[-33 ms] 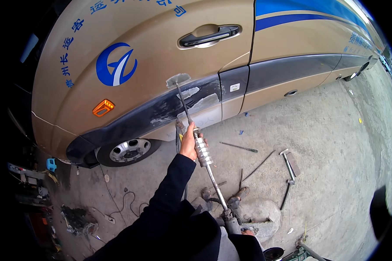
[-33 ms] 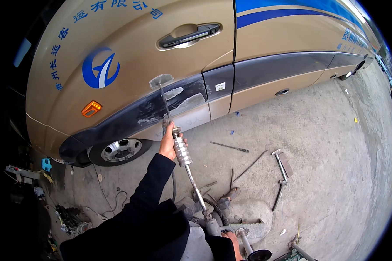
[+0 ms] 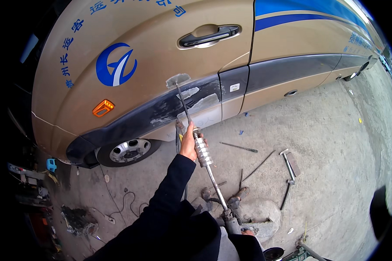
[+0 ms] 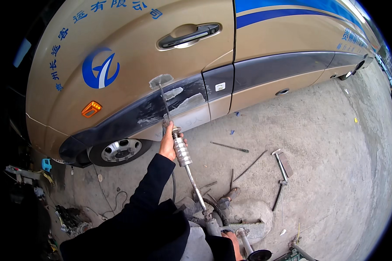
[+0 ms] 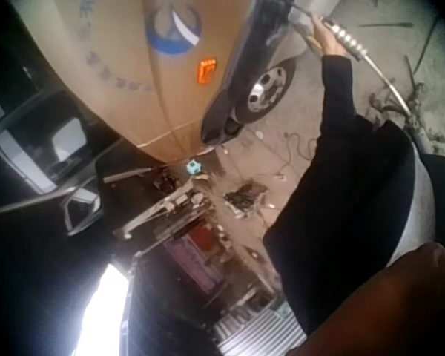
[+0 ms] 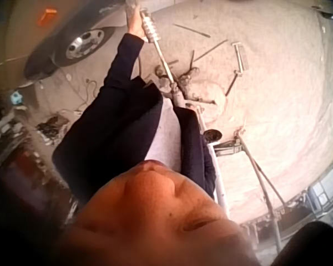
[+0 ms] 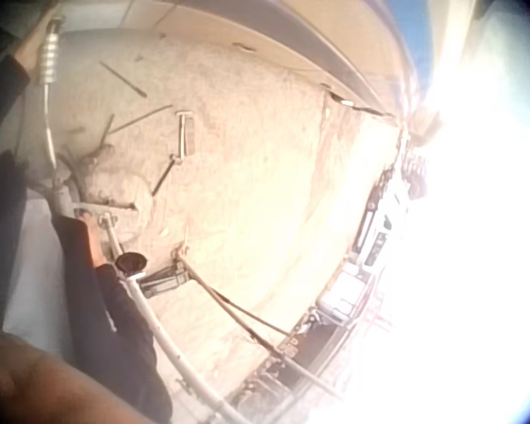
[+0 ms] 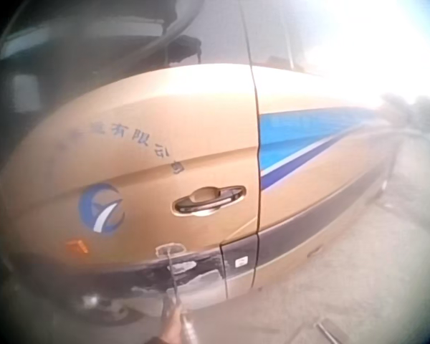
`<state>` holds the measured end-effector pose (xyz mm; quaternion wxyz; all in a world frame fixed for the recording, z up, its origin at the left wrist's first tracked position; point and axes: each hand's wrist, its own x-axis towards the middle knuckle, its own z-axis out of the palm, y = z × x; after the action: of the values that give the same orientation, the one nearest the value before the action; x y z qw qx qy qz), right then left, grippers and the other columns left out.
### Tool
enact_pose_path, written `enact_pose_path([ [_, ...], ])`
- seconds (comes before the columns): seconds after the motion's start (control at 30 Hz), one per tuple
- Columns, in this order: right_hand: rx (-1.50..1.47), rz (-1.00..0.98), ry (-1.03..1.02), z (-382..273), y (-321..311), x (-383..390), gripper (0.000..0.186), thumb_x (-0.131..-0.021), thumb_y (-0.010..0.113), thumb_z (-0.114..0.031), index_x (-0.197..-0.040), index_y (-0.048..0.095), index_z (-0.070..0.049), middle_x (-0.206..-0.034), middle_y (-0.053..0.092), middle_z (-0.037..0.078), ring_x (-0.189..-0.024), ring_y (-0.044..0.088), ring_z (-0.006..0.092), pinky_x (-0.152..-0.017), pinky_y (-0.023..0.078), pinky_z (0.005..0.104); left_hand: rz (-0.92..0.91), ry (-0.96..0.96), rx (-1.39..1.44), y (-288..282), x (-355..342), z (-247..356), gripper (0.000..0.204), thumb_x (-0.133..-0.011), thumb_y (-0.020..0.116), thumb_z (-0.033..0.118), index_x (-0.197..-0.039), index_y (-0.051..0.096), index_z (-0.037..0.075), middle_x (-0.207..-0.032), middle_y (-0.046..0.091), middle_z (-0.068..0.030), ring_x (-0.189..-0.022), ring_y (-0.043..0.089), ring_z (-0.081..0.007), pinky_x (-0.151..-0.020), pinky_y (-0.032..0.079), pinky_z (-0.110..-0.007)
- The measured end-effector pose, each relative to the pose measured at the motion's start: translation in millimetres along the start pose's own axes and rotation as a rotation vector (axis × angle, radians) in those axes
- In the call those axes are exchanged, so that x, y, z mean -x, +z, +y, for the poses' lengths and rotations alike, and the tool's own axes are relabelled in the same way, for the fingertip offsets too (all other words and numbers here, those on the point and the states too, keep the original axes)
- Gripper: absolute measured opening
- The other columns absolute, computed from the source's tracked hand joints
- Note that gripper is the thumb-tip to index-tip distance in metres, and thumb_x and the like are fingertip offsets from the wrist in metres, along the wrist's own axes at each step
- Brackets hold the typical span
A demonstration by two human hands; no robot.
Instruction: The person uses an angle grinder to sand a damaged area on the side of a beige van. They then use a pneumatic hammer to chip away at the bodywork and a welding torch to heat the metal surface. The person switches between tools to prepare the vehicle panel for further repair.
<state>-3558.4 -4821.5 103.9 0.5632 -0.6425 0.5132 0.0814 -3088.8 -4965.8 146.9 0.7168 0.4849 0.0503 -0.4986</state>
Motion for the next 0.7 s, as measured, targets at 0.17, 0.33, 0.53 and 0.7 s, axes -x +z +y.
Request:
enact_pose_path([
  [0.17,0.019,0.049,-0.118,13.3,6.2,0.7,0.046,-0.087,0.057,-0.050,-0.112,0.069,-0.013,-0.115,0.064,0.022,-0.114,0.058,0.0385,-0.096,0.046,0.0469,-0.077,-0.059,-0.064,-1.6,56.7,-46.8,0.039,-0.094,0.059,0.045,-0.110,0.055,0.010,-0.071,0.058,-0.0036,-0.058,0.059,-0.0162,-0.054,0.051,-0.033],
  [0.33,0.057,0.066,-0.104,11.1,7.9,-5.9,0.041,-0.087,0.057,-0.043,-0.110,0.069,-0.011,-0.111,0.064,0.021,-0.111,0.058,0.0383,-0.093,0.046,0.0470,-0.117,-0.229,-0.031,-5.6,131.8,-112.3,0.025,-0.094,0.060,0.028,-0.106,0.054,0.006,-0.071,0.058,-0.0058,-0.061,0.060,-0.0202,-0.059,0.052,-0.035],
  [0.53,0.085,0.079,-0.106,16.4,21.7,-7.6,0.035,-0.087,0.058,-0.036,-0.108,0.068,-0.009,-0.106,0.064,0.020,-0.106,0.058,0.0381,-0.089,0.046,0.0471,-0.143,-0.242,-0.090,0.1,103.8,-82.9,0.026,-0.094,0.060,0.029,-0.109,0.053,0.008,-0.071,0.058,-0.0048,-0.063,0.060,-0.0192,-0.058,0.051,-0.036],
  [0.7,0.033,0.129,-0.186,21.9,23.4,6.6,0.030,-0.087,0.059,-0.029,-0.106,0.067,-0.007,-0.103,0.063,0.019,-0.103,0.059,0.0380,-0.086,0.047,0.0471,-0.140,-0.208,-0.089,2.4,86.0,-63.8,0.029,-0.093,0.059,0.027,-0.113,0.052,0.007,-0.070,0.057,-0.0038,-0.062,0.058,-0.0175,-0.058,0.051,-0.035],
])
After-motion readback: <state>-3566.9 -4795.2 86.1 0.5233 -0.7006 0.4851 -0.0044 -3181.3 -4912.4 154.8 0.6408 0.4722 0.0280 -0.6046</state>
